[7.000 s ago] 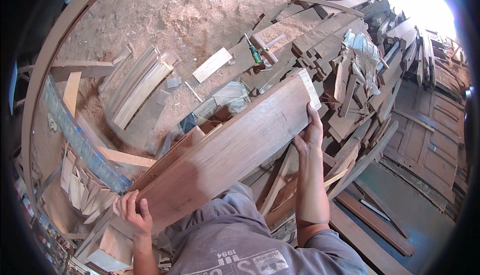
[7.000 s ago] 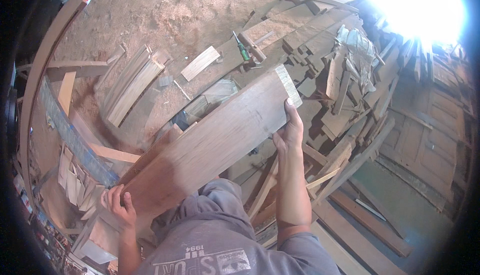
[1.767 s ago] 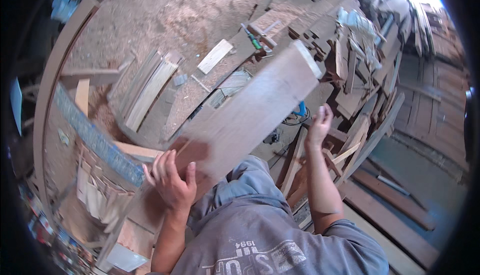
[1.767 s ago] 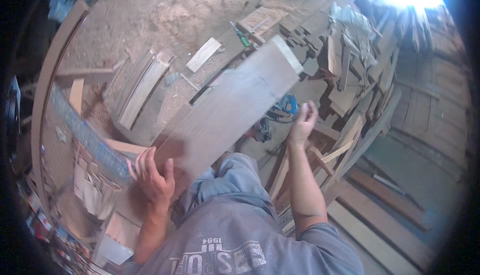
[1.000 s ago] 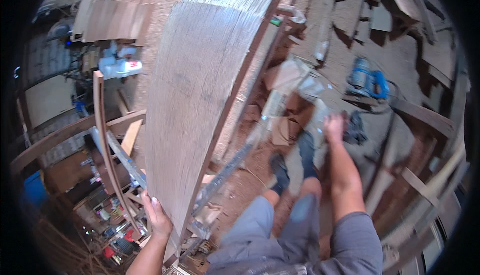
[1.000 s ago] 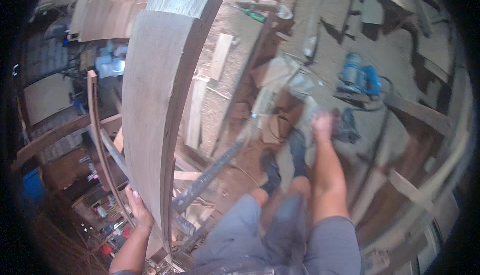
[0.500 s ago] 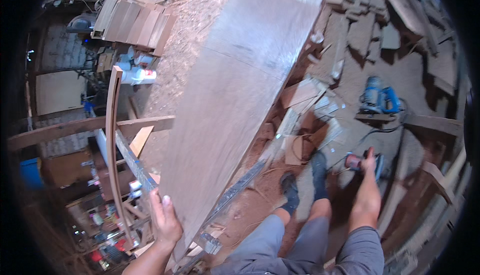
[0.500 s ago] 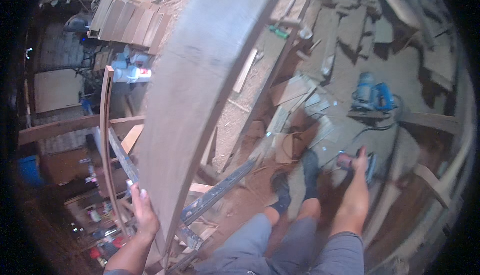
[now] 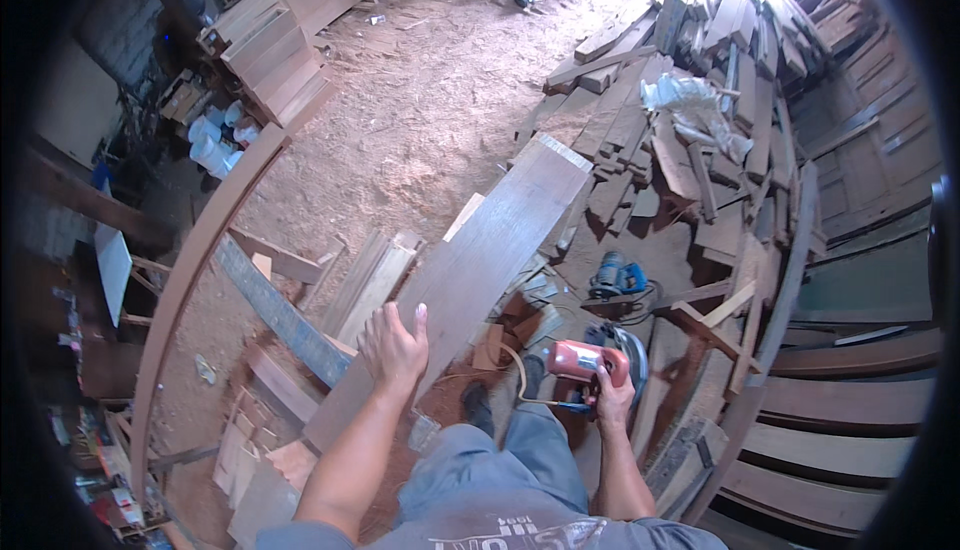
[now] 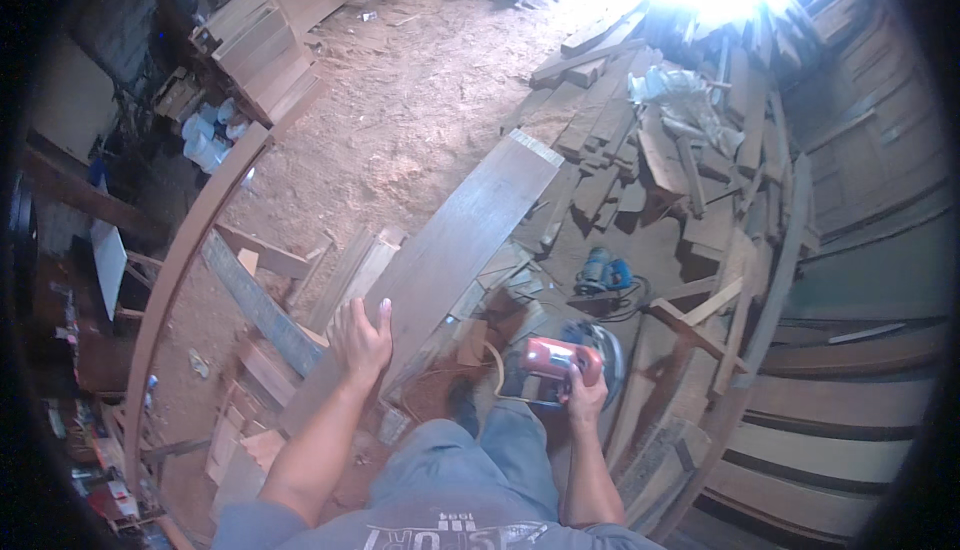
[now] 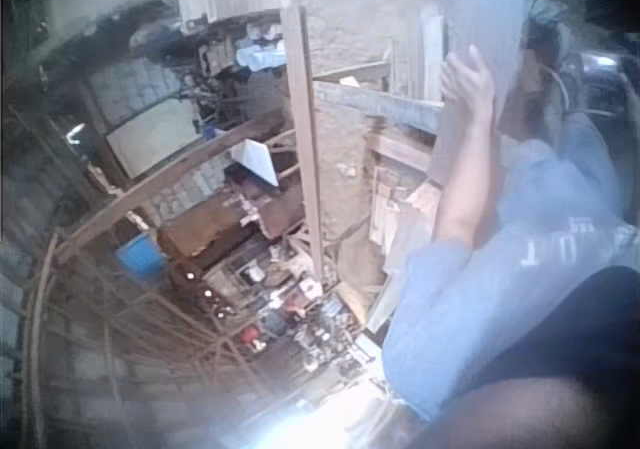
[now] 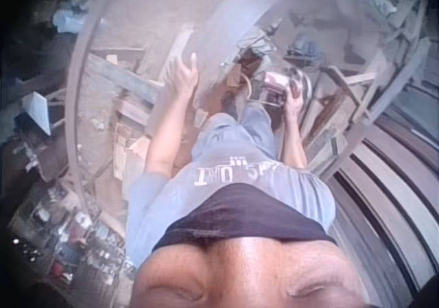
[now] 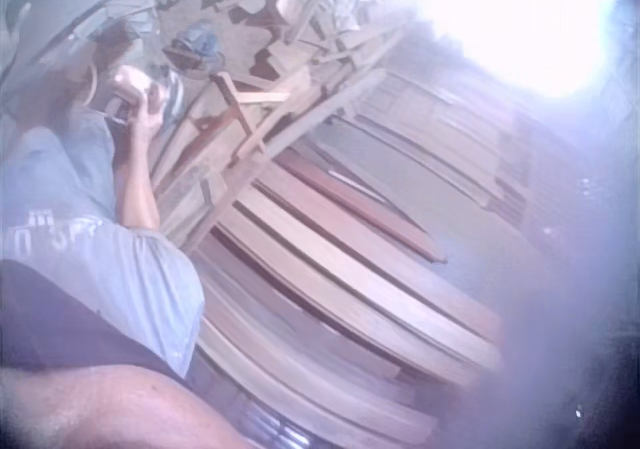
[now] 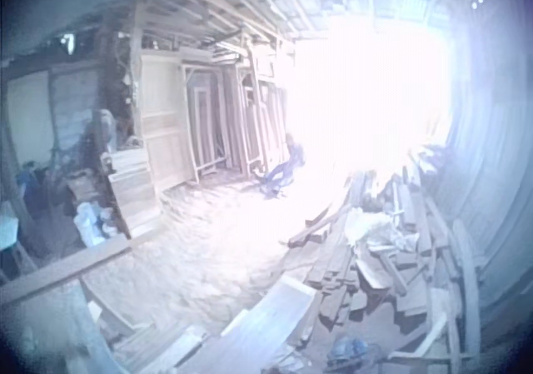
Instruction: The person measures and marks wooden planks, then uses a circular saw to cut them to size. The person repeatedly aligns the pieces and cuts them, handling the wood and saw throughout the process.
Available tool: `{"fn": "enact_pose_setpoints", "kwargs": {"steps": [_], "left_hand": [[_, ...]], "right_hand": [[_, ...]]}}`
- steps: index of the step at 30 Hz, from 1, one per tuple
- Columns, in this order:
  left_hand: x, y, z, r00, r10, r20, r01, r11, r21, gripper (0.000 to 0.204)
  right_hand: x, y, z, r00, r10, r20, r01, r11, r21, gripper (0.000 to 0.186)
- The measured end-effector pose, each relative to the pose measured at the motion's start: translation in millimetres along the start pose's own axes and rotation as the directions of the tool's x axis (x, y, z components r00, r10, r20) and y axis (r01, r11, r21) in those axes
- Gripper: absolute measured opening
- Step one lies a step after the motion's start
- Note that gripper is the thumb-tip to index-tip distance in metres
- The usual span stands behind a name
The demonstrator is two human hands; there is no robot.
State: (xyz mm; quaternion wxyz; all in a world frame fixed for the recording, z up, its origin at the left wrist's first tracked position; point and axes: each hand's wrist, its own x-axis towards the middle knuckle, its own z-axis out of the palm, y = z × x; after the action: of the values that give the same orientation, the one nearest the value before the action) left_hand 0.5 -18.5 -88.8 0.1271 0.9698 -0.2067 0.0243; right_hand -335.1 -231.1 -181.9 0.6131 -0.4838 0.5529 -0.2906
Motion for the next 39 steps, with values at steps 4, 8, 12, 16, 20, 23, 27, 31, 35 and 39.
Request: {"fn": "enact_pose_setpoints", "kwargs": {"steps": [4,8,12,16,20,23,27,31,35,39], "left_hand": [[2,0,7,1.0,-0.004,-0.024,0.004,1.0,0.007,0.056],[-2,-7,11,0.998,-0.019,-0.054,0.019,1.0,0.009,0.055],[-1,-2,4,0.999,-0.05,-0.017,0.051,0.998,0.032,0.051],[-1,-3,3,0.999,-0.044,-0.019,0.044,0.999,0.021,0.051],[-1,-4,4,0.998,-0.055,-0.013,0.055,0.998,0.012,0.05],[0,-3,4,0.998,-0.063,-0.018,0.063,0.998,-0.001,0.049],[-2,-4,8,0.997,-0.063,-0.05,0.062,0.998,-0.023,0.051],[-1,1,-1,0.994,-0.102,0.038,0.103,0.994,-0.032,0.055],[1,3,0,0.991,-0.127,0.046,0.128,0.992,-0.017,0.057],[-3,2,2,0.992,-0.122,0.014,0.122,0.992,-0.019,0.058]], "right_hand": [[-24,-103,7,0.95,-0.276,0.147,0.288,0.955,-0.069,0.037],[-35,-182,10,0.858,-0.368,0.357,0.431,0.896,-0.111,0.045],[-22,-234,31,0.795,-0.34,0.502,0.464,0.874,-0.143,0.048],[20,-254,42,0.806,-0.198,0.558,0.427,0.848,-0.315,0.041],[57,-257,63,0.773,-0.17,0.612,0.469,0.802,-0.369,0.038],[77,-260,68,0.751,-0.094,0.653,0.447,0.801,-0.399,0.035],[73,-272,85,0.722,-0.065,0.689,0.397,0.854,-0.335,0.038],[74,-281,87,0.716,-0.042,0.697,0.421,0.822,-0.384,0.038],[72,-289,93,0.716,0.004,0.698,0.401,0.817,-0.415,0.037],[75,-289,93,0.695,0.02,0.718,0.382,0.836,-0.394,0.036]]}}
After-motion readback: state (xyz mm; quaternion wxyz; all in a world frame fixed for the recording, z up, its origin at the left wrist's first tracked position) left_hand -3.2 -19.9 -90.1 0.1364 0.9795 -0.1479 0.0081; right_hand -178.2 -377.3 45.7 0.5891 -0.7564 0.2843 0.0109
